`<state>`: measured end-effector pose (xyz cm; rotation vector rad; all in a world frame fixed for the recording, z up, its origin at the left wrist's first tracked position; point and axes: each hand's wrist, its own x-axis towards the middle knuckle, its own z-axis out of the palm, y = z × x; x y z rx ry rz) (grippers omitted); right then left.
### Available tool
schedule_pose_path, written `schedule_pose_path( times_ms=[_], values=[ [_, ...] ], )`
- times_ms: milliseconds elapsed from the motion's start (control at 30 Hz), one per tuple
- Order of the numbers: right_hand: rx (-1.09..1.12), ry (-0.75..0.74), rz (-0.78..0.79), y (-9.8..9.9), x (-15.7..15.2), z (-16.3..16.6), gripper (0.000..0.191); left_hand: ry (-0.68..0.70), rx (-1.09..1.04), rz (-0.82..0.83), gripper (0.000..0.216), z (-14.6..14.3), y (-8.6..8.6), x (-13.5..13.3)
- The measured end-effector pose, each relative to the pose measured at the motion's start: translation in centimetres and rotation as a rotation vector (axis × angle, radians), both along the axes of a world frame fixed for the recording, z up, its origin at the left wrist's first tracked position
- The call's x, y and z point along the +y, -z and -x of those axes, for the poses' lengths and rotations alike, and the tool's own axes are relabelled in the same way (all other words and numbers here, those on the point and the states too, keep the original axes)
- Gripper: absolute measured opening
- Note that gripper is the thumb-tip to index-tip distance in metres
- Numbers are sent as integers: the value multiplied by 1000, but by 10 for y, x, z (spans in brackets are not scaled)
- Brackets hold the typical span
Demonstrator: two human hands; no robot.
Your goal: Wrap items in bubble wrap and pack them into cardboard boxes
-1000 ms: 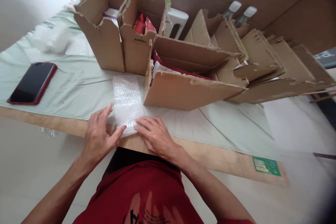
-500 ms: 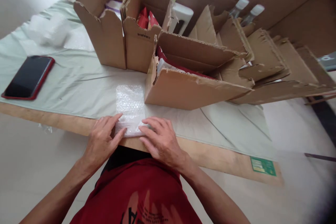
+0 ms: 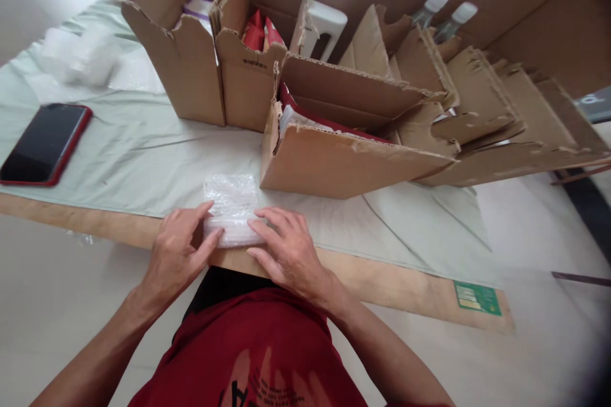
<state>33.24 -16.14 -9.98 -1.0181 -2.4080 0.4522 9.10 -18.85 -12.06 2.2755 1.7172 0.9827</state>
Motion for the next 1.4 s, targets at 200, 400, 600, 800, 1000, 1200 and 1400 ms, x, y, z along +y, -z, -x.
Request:
schedule_pose_path(
  times_ms=[200,400,600,800,1000,1200,1400],
  values=[
    [-100,-77,-65,11,11,6,29,45,19,-90,41,0,2,-5],
    [18,0,76,6,10,9,31,43,-90,5,36,4,-1,-10],
    [-203,15,-156,2,11,21,39,-126,59,-81,36,8,11,22],
    [-293,-7,-53,5,36,34,27,-188,-27,-151,41,3,7,4],
    [-95,-6,189,-7,30,23,24,-159,-38,-184,68,-3,-10,-26],
    [270,-64,731,-25,13,-12,30,210,44,-146,77,-13,-11,-21],
    [679,26,1197,-14,-3,-40,55,306,8,-155,51,-32,-3,-18]
  ],
)
